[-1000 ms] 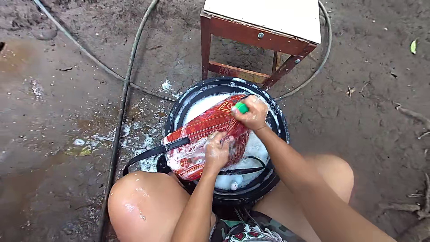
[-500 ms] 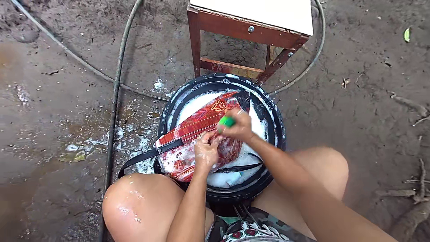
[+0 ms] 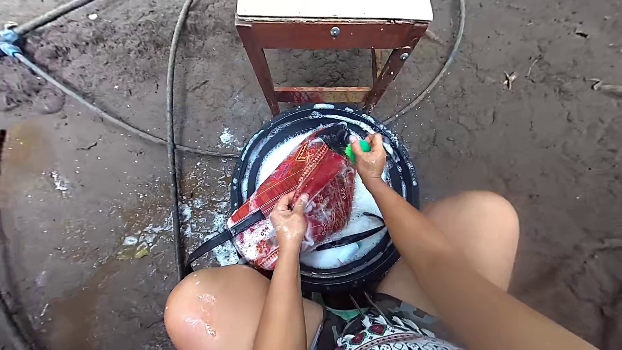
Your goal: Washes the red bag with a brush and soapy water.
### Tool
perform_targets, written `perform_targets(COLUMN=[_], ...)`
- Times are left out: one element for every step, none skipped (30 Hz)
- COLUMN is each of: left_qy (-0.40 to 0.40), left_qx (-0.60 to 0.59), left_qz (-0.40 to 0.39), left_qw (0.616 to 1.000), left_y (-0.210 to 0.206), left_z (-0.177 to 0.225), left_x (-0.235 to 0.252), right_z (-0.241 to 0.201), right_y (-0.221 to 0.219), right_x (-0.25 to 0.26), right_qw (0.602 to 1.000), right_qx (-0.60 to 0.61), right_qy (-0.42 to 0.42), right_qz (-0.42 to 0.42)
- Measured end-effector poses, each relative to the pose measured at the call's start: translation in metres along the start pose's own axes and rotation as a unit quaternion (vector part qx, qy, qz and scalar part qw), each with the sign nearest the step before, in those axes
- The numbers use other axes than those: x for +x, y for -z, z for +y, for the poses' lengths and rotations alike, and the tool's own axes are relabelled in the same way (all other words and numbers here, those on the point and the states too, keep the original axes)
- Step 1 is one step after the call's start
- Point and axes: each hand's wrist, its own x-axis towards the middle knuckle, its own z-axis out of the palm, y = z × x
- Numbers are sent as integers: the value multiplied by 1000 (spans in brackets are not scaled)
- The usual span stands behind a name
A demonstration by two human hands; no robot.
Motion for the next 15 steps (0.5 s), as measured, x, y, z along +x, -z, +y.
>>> perform_targets(left_qy=[6,10,12,14,17,20,22,26,29,31,32,33,38,49,63], left_qx=[-3,-5,-12,-17,-19,-21,-26,-32,-37,-39,-38,-36,-33,-31,-29], left_qz=[5,8,11,13,15,18,22,27,32,37,40,44,47,51,54], left_qw=[1000,1000,1000,1000,1000,999,999,999,998,998,998,998,998,997,996], left_y=[0,1,1,2,2,2,1,1,0,-1,-1,-2,-2,-2,-2], left_z=[-1,-2,-2,-2,-2,-3,-5,-7,-8,-8,-8,-8,-8,-7,-8], left_x=[0,1,1,2,2,3,4,5,5,6,6,6,7,7,9], right_z=[12,27,43,61,79,93,103,111,116,118,117,113,109,107,109], right_y=[1,1,1,0,-1,-2,-3,-4,-7,-9,-10,-9,-6,-4,-1], right_x=[-1,-2,-3,-7,-15,-25,-34,-44,-51,-56,-58,-58,-56,-51,-46], right_qw=[997,988,975,962,953,947,939,927,911,896,882,870,859,845,839], right_qx=[17,19,3,-21,-43,-69,-102,-137,-160,-169,-175,-196,-228,-261,-277], right_qy=[-77,-155,-223,-273,-300,-310,-317,-325,-344,-365,-376,-368,-344,-316,-286], right_qz=[7,16,18,6,-17,-51,-92,-129,-161,-191,-223,-264,-303,-343,-371])
